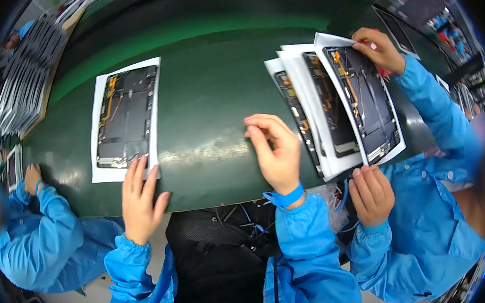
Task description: Installing ribbon cables and components into tablet chassis at an assembly line station.
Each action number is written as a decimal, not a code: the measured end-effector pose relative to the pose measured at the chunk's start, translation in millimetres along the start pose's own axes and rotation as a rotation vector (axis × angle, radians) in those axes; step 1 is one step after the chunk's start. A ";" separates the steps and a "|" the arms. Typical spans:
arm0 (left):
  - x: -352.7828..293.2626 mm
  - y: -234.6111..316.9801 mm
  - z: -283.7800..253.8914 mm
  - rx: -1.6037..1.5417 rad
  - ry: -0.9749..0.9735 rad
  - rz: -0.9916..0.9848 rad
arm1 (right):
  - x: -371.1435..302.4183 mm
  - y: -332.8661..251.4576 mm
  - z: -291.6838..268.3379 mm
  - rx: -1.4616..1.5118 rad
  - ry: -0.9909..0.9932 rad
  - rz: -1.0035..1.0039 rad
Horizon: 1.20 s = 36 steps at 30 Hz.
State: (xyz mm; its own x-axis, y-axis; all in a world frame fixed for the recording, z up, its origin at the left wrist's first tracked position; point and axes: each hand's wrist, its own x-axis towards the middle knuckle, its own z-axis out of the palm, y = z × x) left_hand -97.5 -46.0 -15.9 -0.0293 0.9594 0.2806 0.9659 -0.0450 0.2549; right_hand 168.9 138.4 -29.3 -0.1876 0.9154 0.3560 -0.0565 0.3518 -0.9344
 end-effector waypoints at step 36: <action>16.9 21.5 8.2 -0.159 0.244 0.103 | -56.2 -75.7 -178.4 -0.501 0.254 -0.137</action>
State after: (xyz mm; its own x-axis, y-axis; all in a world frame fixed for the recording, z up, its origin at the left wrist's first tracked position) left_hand -75.1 -28.5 -13.2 -0.0131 0.8532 0.5214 0.9151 -0.2000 0.3502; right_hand 358.6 95.1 24.0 0.0333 0.8513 0.5236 0.4190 0.4637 -0.7806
